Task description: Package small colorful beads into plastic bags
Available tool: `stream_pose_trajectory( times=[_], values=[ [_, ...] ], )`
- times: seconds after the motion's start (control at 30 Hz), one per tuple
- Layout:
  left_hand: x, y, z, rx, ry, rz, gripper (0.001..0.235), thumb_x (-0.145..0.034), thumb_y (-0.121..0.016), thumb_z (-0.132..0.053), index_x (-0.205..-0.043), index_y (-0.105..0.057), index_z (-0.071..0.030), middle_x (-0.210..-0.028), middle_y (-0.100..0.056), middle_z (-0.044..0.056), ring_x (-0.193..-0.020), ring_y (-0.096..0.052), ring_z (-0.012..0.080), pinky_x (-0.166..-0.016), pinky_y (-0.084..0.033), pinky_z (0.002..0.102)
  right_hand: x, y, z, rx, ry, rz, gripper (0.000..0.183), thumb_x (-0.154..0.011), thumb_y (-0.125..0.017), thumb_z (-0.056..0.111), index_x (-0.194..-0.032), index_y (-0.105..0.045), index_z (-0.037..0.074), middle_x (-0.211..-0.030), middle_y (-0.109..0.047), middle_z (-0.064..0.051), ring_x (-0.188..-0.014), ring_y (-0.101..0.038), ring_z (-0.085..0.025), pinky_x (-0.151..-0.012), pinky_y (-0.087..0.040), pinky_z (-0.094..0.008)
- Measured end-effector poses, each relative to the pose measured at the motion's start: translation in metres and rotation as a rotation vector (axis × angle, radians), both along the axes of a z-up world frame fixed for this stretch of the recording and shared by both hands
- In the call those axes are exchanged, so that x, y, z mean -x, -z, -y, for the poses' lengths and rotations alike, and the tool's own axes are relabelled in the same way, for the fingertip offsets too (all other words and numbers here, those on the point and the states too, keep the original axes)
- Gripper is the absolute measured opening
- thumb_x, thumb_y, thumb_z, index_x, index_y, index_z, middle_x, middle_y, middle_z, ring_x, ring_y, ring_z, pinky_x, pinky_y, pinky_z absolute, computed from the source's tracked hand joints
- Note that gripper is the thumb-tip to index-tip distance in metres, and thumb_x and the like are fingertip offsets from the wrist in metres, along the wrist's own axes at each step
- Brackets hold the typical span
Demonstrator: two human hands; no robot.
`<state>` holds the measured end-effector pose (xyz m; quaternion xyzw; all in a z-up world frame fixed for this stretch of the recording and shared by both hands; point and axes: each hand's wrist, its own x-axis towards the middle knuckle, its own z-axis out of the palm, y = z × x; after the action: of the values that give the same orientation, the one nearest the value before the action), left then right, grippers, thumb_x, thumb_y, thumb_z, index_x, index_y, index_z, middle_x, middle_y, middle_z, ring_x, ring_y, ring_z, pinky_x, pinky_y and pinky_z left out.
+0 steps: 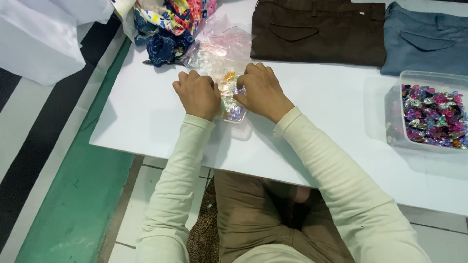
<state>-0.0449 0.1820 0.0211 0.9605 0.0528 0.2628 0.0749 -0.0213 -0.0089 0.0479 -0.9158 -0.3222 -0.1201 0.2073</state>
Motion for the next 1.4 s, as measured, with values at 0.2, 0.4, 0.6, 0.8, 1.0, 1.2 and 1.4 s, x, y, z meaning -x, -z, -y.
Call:
stream_pose_trajectory(
  times=[0.2,0.4,0.6,0.8,1.0,1.2,1.4],
  values=[
    [-0.001,-0.006,0.003,-0.006,0.014,-0.03,0.024,-0.07,-0.085,-0.028,-0.085,-0.077,-0.011,-0.082,-0.058,0.006,-0.095,-0.054,0.0298,-0.088,-0.038,0.047,0.0,-0.006,0.001,0.01,0.025,-0.016,0.023,-0.074,-0.088,0.021,-0.092,-0.081,0.01,-0.087,-0.06,-0.008,-0.089,-0.06,-0.028,-0.082,-0.045,-0.04],
    [0.028,-0.029,0.042,0.008,0.264,0.312,0.026,-0.08,-0.078,-0.02,-0.098,-0.063,-0.01,-0.097,-0.059,0.008,-0.094,-0.058,0.0306,-0.08,-0.042,0.044,-0.007,-0.027,0.056,-0.181,0.059,0.016,0.015,-0.088,-0.08,0.019,-0.099,-0.078,0.008,-0.096,-0.064,-0.013,-0.096,-0.062,-0.033,-0.084,-0.048,-0.043],
    [0.072,-0.006,0.126,0.09,0.797,-0.051,0.043,-0.083,-0.081,-0.009,-0.12,-0.065,0.004,-0.124,-0.063,0.025,-0.117,-0.062,0.0422,-0.099,-0.05,0.046,0.007,0.022,0.132,-0.018,0.243,-0.149,0.04,-0.088,-0.077,0.019,-0.122,-0.071,0.001,-0.118,-0.065,-0.019,-0.113,-0.063,-0.036,-0.095,-0.053,-0.046],
    [0.07,0.01,0.167,-0.11,0.746,-0.376,0.056,-0.095,-0.065,-0.023,-0.146,-0.054,-0.002,-0.148,-0.048,0.03,-0.14,-0.044,0.05,-0.11,-0.041,0.06,0.093,0.017,0.179,0.234,0.269,-0.351,0.058,-0.105,-0.049,0.037,-0.153,-0.046,0.006,-0.161,-0.035,-0.027,-0.15,-0.031,-0.045,-0.12,-0.023,-0.059],
    [0.043,-0.009,0.224,-0.083,0.939,-0.494,0.038,-0.098,-0.062,-0.02,-0.132,-0.066,-0.003,-0.133,-0.062,0.024,-0.131,-0.059,0.0405,-0.105,-0.049,0.05,0.159,0.0,0.223,0.181,0.263,-0.429,0.062,-0.104,-0.049,0.039,-0.154,-0.041,0.004,-0.163,-0.031,-0.026,-0.151,-0.026,-0.046,-0.121,-0.018,-0.062],
    [0.026,-0.028,0.325,0.184,1.261,0.043,0.023,-0.087,-0.071,-0.004,-0.109,-0.077,-0.009,-0.101,-0.07,0.011,-0.098,-0.069,0.0334,-0.083,-0.052,0.042,0.19,-0.072,0.29,-0.254,0.288,-0.381,0.027,-0.09,-0.067,0.018,-0.111,-0.071,0.0,-0.104,-0.071,-0.027,-0.1,-0.068,-0.051,-0.081,-0.055,-0.058],
    [-0.013,0.024,0.45,0.049,1.294,-0.264,0.035,-0.083,-0.075,-0.027,-0.118,-0.076,-0.027,-0.13,-0.066,0.01,-0.123,-0.064,0.0372,-0.091,-0.059,0.05,0.176,-0.055,0.372,-0.144,0.484,-0.171,0.027,-0.097,-0.063,0.012,-0.121,-0.072,0.004,-0.119,-0.07,-0.022,-0.109,-0.068,-0.044,-0.087,-0.055,-0.054]
  ],
)
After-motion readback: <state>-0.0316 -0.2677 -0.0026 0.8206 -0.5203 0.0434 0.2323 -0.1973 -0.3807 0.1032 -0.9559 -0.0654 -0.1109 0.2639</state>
